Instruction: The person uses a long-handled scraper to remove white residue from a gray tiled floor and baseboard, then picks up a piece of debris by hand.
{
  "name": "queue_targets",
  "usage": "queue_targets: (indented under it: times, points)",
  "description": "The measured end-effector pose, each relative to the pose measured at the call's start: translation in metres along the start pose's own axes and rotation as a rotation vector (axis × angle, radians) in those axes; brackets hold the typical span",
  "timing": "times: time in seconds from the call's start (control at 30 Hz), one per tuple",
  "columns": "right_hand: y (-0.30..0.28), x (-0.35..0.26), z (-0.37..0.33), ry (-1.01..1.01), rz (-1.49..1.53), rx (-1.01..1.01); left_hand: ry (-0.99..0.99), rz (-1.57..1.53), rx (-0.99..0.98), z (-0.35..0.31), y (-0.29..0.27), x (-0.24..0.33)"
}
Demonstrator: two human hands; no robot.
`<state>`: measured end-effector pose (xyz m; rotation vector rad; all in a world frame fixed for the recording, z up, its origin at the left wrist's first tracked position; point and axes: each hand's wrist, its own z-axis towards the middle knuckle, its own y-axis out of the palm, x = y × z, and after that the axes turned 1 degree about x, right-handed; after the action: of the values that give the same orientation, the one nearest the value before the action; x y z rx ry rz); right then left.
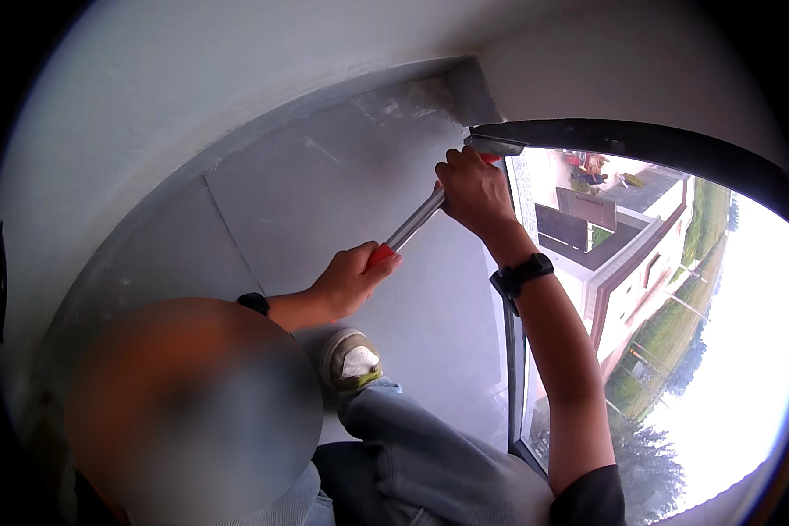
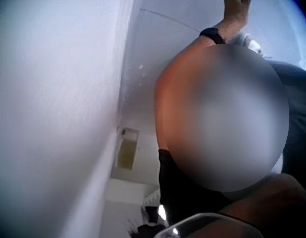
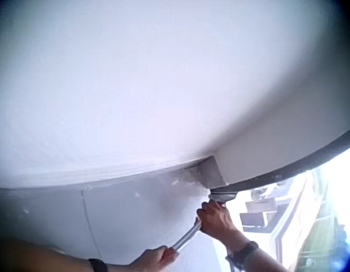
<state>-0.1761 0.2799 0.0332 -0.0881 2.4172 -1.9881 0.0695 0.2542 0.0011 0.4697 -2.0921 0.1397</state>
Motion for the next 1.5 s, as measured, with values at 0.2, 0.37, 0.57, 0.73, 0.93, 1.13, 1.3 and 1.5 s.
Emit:
queue_targets:
  times: [0.2,0.37,0.57,0.73,0.93,1.13,1.3,1.5]
  points:
    - [0.010,-0.008,0.022,0.073,0.177,0.203,0.311,0.874,0.360,0.005,-0.086,0.019]
    - [0.007,-0.023,0.070,0.212,0.278,0.375,0.275,1.339,0.590,0.010,-0.116,0.056]
    - [0.017,-0.015,0.078,0.259,0.245,0.482,0.238,1.610,0.603,0.025,-0.129,0.067]
    - [0.012,-0.019,0.078,0.256,0.188,0.489,0.305,1.684,0.632,0.025,-0.133,0.060]
    - [0.010,-0.016,0.066,0.237,0.234,0.531,0.340,1.636,0.620,0.024,-0.124,0.053]
    - [0.007,-0.016,0.055,0.259,0.114,0.422,0.338,1.425,0.523,0.023,-0.115,0.044]
    - [-0.012,-0.024,0.054,0.055,0.012,0.267,0.362,0.548,0.254,0.006,-0.095,0.001]
    - [0.008,-0.007,0.041,-0.180,0.049,0.157,-0.422,-0.545,-0.172,-0.024,-0.031,0.021]
